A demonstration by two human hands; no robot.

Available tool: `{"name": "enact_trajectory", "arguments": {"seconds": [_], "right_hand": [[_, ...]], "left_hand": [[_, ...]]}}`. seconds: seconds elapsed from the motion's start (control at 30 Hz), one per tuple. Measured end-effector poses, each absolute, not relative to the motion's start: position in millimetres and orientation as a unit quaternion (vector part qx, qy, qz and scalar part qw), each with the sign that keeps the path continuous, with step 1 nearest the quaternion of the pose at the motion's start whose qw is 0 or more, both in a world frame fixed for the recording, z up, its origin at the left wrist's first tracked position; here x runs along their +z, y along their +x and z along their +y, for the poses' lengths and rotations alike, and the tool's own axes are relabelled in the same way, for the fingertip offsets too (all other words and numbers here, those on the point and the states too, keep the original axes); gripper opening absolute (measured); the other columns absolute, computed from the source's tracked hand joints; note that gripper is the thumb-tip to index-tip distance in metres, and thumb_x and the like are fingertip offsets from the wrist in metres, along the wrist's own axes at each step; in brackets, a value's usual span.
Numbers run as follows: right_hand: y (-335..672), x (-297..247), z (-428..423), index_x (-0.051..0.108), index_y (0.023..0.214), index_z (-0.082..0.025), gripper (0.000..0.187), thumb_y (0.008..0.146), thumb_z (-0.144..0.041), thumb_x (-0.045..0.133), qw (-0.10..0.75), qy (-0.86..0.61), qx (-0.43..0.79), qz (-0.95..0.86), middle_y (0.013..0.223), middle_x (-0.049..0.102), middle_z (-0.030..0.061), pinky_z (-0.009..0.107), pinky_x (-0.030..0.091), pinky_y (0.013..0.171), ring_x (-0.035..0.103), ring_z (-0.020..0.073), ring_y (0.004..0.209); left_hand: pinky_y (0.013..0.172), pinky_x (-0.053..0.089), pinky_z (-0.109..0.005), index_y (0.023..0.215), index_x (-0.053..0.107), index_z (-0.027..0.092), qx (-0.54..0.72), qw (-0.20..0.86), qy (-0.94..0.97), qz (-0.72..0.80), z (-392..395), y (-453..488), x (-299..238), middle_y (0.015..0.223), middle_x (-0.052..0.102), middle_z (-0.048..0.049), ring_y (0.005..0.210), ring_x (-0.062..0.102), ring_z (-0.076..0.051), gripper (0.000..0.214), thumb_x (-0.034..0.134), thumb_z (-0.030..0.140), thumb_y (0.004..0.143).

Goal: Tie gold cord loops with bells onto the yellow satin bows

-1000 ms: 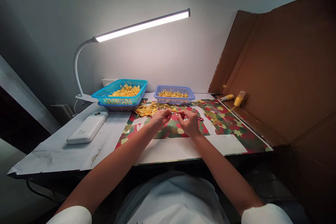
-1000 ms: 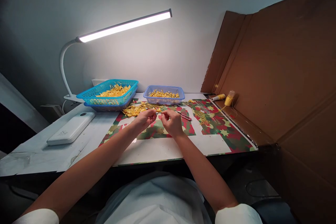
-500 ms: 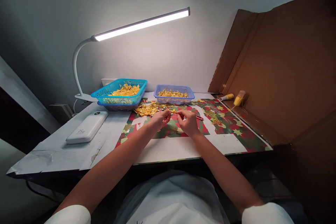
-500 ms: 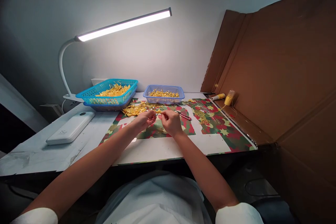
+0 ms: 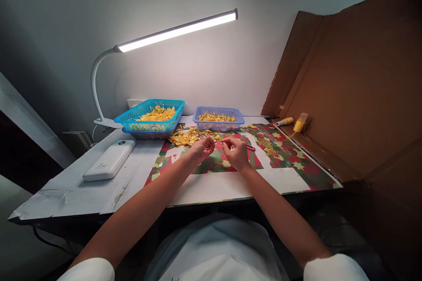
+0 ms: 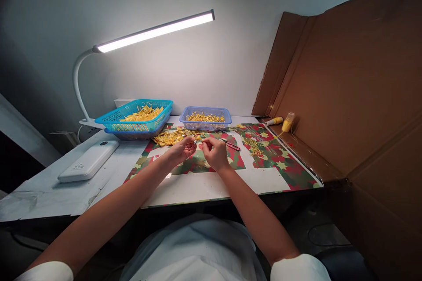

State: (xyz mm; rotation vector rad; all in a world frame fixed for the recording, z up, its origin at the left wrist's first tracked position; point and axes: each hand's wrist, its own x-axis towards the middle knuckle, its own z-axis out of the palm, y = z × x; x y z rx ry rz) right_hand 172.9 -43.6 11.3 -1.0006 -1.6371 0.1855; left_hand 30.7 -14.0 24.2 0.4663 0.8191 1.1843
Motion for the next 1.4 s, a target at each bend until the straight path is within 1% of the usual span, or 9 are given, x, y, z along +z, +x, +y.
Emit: {"name": "enact_trajectory", "arguments": {"seconds": [0.23, 0.4, 0.6, 0.97, 1.1, 1.4], "right_hand": [[173.1, 13.3, -44.5, 0.066, 0.069, -0.018, 0.018, 0.076, -0.020, 0.050, 0.554, -0.432, 0.056, -0.710, 0.056, 0.062, 0.0003, 0.026, 0.042, 0.055, 0.053, 0.0134, 0.051], [173.4, 12.6, -44.2, 0.066, 0.070, -0.017, 0.018, 0.077, -0.018, 0.050, 0.548, -0.418, 0.045, -0.724, 0.059, 0.063, 0.0013, 0.025, 0.041, 0.054, 0.053, 0.0128, 0.051], [172.5, 11.4, -43.4, 0.065, 0.069, -0.017, 0.017, 0.077, -0.019, 0.050, 0.552, -0.423, 0.047, -0.717, 0.057, 0.061, 0.0006, 0.024, 0.040, 0.053, 0.052, 0.0127, 0.051], [175.8, 16.1, -44.8, 0.065, 0.071, -0.018, 0.019, 0.080, -0.024, 0.050, 0.551, -0.412, 0.134, -0.713, 0.058, 0.061, 0.0006, 0.025, 0.042, 0.054, 0.053, 0.0130, 0.053], [177.1, 17.3, -45.1, 0.065, 0.073, -0.018, 0.017, 0.080, -0.025, 0.051, 0.553, -0.413, 0.159, -0.706, 0.061, 0.062, 0.0011, 0.025, 0.044, 0.055, 0.055, 0.0136, 0.055], [177.4, 16.2, -44.6, 0.066, 0.073, -0.018, 0.017, 0.080, -0.026, 0.053, 0.552, -0.425, 0.164, -0.699, 0.060, 0.062, 0.0007, 0.025, 0.044, 0.054, 0.055, 0.0139, 0.055]], "left_hand": [[0.049, 0.046, -0.013, 0.066, 0.054, 0.013, 0.535, 0.707, 0.241, 0.394, -14.1, 31.7, 24.0, 0.059, 0.055, 0.0008, 0.050, 0.051, -0.005, 0.017, 0.067, 0.002, 0.069], [0.047, 0.045, -0.013, 0.065, 0.054, 0.012, 0.535, 0.695, 0.254, 0.409, -14.0, 32.6, 22.8, 0.057, 0.054, 0.0002, 0.049, 0.050, -0.005, 0.017, 0.065, 0.000, 0.070], [0.045, 0.046, -0.013, 0.067, 0.054, 0.014, 0.533, 0.697, 0.244, 0.412, -15.4, 32.8, 24.3, 0.058, 0.053, 0.0009, 0.049, 0.050, -0.005, 0.017, 0.066, 0.003, 0.070], [0.047, 0.048, -0.014, 0.068, 0.053, 0.014, 0.527, 0.721, 0.222, 0.391, -15.6, 32.1, 24.1, 0.060, 0.053, 0.0009, 0.050, 0.051, -0.006, 0.017, 0.066, 0.002, 0.071], [0.046, 0.047, -0.014, 0.069, 0.054, 0.014, 0.522, 0.725, 0.224, 0.390, -15.3, 31.4, 24.5, 0.059, 0.052, 0.0013, 0.049, 0.050, -0.005, 0.016, 0.066, 0.003, 0.071], [0.047, 0.047, -0.014, 0.066, 0.053, 0.013, 0.506, 0.736, 0.225, 0.390, -15.4, 29.4, 25.5, 0.059, 0.052, 0.0010, 0.048, 0.050, -0.005, 0.017, 0.067, 0.004, 0.070]]}}
